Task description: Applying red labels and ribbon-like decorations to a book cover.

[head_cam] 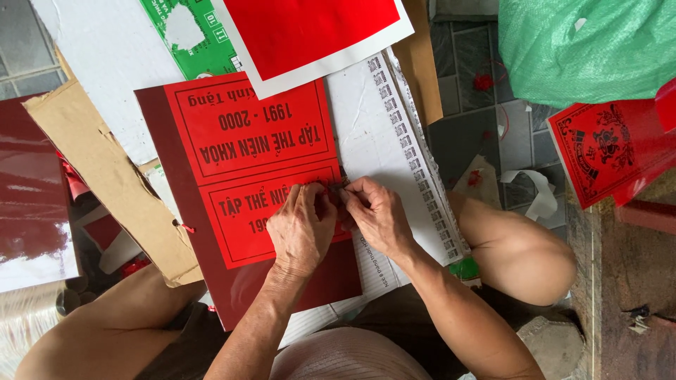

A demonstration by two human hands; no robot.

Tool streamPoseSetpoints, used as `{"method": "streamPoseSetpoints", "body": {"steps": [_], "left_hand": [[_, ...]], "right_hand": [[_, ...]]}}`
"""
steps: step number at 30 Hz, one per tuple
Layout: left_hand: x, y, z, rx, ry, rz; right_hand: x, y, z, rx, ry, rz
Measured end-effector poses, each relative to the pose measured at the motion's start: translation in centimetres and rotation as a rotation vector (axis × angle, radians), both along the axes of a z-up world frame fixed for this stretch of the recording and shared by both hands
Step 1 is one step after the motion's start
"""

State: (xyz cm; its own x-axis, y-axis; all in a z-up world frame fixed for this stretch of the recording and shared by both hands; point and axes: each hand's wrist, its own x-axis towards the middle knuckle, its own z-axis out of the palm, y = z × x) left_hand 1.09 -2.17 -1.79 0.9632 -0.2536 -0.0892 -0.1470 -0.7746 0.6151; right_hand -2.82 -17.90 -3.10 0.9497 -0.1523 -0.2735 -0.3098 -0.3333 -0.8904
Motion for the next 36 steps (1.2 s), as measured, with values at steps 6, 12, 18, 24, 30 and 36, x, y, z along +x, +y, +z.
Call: {"method": "streamPoseSetpoints", "body": {"steps": [6, 12, 18, 24, 30, 36], "left_hand": [[0.4, 0.0, 0.5, -0.005, 0.073, 0.035], [0.9, 0.3, 0.9, -0.035, 0.106, 0.016], [1.5, 0.7, 1.1, -0.096, 0.15, 0.012], [1.8, 0.8, 1.4, -0.102, 0.172, 0.001], [2.4, 1.0, 2.0, -0.177, 0.235, 0.048], [2.4, 3.3, 4.1, -0.339, 0.19, -0.077]], "right_hand": [[0.4, 0.1, 0.9, 0.166, 0.104, -0.046], [0.3, 0.0, 0.4, 0.155, 0.123, -0.04], [0.2, 0.0, 0.3, 0.299, 0.149, -0.083], [0.1, -0.2, 0.2, 0.316, 0.089, -0.048], [0.4, 0.0, 0.5, 0.282, 0.169, -0.069], [0.5, 0.0, 0.8, 0.288, 0.226, -0.074]]}}
